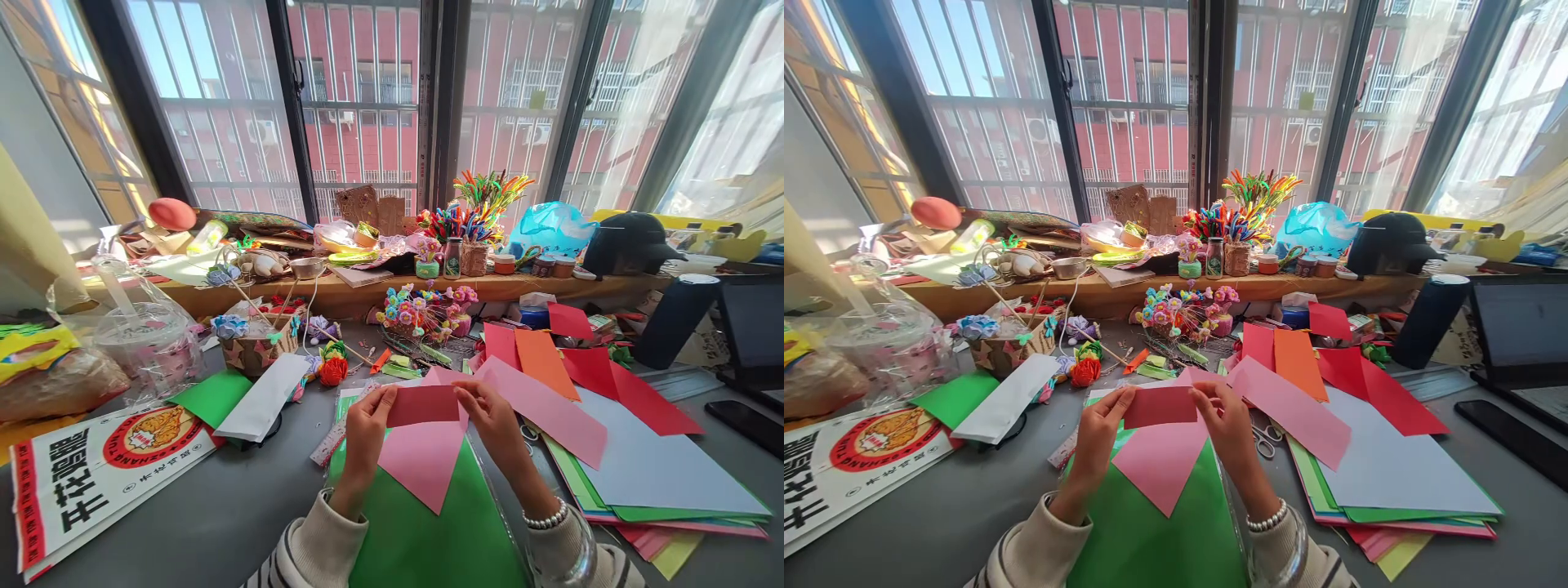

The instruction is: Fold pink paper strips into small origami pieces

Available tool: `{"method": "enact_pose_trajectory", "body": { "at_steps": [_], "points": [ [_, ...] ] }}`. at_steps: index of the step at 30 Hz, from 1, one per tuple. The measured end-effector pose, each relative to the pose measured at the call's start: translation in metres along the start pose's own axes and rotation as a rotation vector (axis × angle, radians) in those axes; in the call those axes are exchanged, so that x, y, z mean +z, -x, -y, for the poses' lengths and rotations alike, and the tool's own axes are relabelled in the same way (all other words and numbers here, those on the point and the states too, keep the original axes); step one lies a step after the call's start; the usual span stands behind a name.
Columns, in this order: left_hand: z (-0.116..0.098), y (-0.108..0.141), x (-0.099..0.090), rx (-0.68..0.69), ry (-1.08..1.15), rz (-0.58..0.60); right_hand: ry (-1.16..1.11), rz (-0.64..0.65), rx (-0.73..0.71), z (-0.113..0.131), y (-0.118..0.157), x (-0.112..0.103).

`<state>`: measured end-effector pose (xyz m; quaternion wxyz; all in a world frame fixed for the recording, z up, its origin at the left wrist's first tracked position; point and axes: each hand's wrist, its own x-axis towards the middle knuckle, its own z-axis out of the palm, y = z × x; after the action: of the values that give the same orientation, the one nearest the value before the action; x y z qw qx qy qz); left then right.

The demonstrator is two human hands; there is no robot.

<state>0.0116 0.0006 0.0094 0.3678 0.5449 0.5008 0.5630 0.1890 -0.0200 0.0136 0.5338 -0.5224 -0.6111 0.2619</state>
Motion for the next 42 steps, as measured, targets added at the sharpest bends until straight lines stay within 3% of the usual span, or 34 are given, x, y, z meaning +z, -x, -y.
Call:
{"method": "enact_pose_trajectory", "body": {
  "at_steps": [2, 5, 9, 12, 15, 21, 28, 38, 42],
  "points": [
    [0.000, 0.001, 0.001, -0.013, 0.015, 0.040, -0.007, 0.096, -0.009, 0.003, 0.002, 0.005],
    [-0.002, 0.002, -0.001, 0.053, -0.075, 0.013, 0.039, 0.115, 0.002, 0.003, 0.003, 0.008],
    [-0.007, 0.006, 0.000, 0.444, -0.408, -0.117, 0.093, 0.077, 0.040, 0.001, 0.003, 0.007],
    [-0.008, 0.010, 0.006, 0.752, -0.623, 0.076, 0.083, 0.078, 0.039, 0.001, 0.003, 0.007],
    [-0.003, 0.013, 0.011, 0.838, -0.719, 0.258, 0.052, 0.109, 0.028, 0.002, 0.003, 0.008],
    [0.004, 0.015, 0.014, 0.731, -0.640, 0.246, -0.132, 0.142, 0.054, 0.008, 0.004, 0.007],
    [-0.011, 0.020, 0.015, 0.471, -0.315, 0.292, -0.274, 0.216, 0.036, 0.012, 0.006, 0.006],
    [-0.017, 0.023, 0.016, 0.136, 0.087, 0.425, -0.254, 0.151, 0.020, 0.009, 0.005, 0.007],
    [-0.020, 0.022, 0.014, 0.044, 0.215, 0.424, -0.248, 0.055, 0.036, 0.009, 0.006, 0.006]
  ]
}}
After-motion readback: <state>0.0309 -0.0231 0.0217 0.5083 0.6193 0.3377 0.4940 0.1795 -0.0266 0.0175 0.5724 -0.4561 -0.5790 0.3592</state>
